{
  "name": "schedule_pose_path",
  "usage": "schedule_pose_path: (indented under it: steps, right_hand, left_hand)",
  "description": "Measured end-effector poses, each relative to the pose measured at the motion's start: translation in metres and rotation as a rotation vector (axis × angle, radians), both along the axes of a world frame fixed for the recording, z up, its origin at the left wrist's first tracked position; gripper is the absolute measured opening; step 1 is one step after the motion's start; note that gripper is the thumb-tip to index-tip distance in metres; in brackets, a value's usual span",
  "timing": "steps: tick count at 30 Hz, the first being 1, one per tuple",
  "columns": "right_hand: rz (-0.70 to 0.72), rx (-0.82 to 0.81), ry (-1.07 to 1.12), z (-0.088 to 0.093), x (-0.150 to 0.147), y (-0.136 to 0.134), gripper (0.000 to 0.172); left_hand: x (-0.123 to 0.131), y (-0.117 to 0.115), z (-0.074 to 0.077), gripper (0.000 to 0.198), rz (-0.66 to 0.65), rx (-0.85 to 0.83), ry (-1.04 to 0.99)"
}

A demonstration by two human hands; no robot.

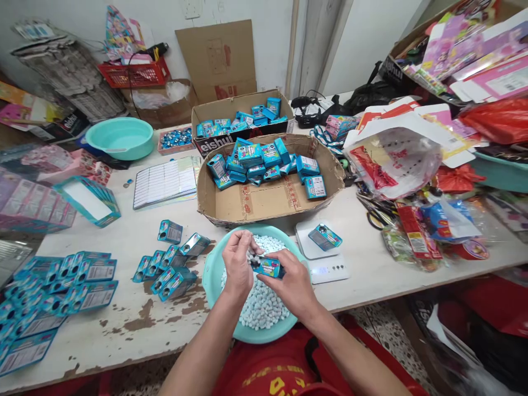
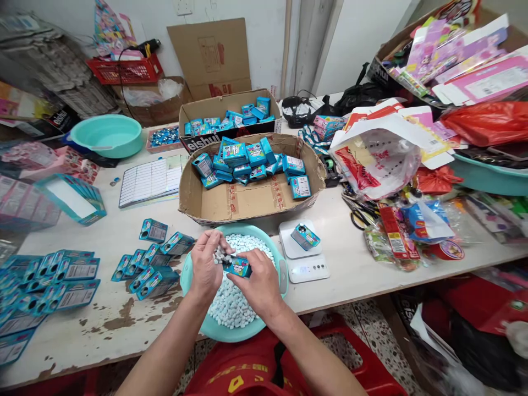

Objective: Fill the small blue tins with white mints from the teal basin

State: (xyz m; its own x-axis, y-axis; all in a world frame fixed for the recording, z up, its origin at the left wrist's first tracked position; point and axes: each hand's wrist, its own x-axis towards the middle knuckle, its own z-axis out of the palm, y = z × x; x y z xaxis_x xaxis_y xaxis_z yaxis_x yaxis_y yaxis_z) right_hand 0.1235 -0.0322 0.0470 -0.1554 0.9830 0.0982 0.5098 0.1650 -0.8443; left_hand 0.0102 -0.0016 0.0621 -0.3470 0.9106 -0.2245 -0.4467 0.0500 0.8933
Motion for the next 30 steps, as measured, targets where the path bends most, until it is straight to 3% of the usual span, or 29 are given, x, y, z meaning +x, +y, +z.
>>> schedule_pose_path:
  steps: [9, 14, 17, 19, 21, 22, 25, 27, 30]
  right_hand:
    - [-0.045, 0.007, 0.047, -0.009, -0.002, -0.002, 0.035]
    - [-0.064, 0.02, 0.116, -0.008, -0.001, -0.001, 0.031]
    - [-0.074, 0.018, 0.177, -0.007, 0.008, -0.005, 0.029]
    - [-0.079, 0.019, 0.216, -0.007, 0.019, -0.012, 0.029]
    - [-0.096, 0.015, 0.226, -0.008, 0.033, -0.02, 0.029]
    - [-0.108, 0.007, 0.219, -0.01, 0.039, -0.024, 0.029]
    - [-0.147, -0.027, 0.194, -0.013, 0.053, -0.031, 0.028]
    - [-0.164, -0.044, 0.19, -0.015, 0.057, -0.033, 0.029]
    - [-0.194, -0.062, 0.203, -0.016, 0.056, -0.032, 0.029]
  left_hand:
    - [0.002, -0.001, -0.009, 0.02, -0.039, 0.01, 0.028]
    - [0.006, -0.009, 0.0, 0.022, -0.103, 0.051, -0.056]
    - [-0.002, -0.006, -0.004, 0.024, -0.054, 0.102, -0.027]
    - [-0.012, 0.001, -0.022, 0.029, 0.013, 0.104, 0.124]
    - [-0.02, 0.011, -0.051, 0.033, -0.029, 0.059, 0.401]
    - [-0.021, 0.016, -0.067, 0.033, -0.122, 0.029, 0.559]
    - [-0.014, 0.024, -0.111, 0.022, -0.327, 0.006, 0.735]
    - [-0.005, 0.022, -0.128, 0.018, -0.47, 0.003, 0.917]
    - [-0.001, 0.008, -0.137, 0.019, -0.679, -0.052, 1.24]
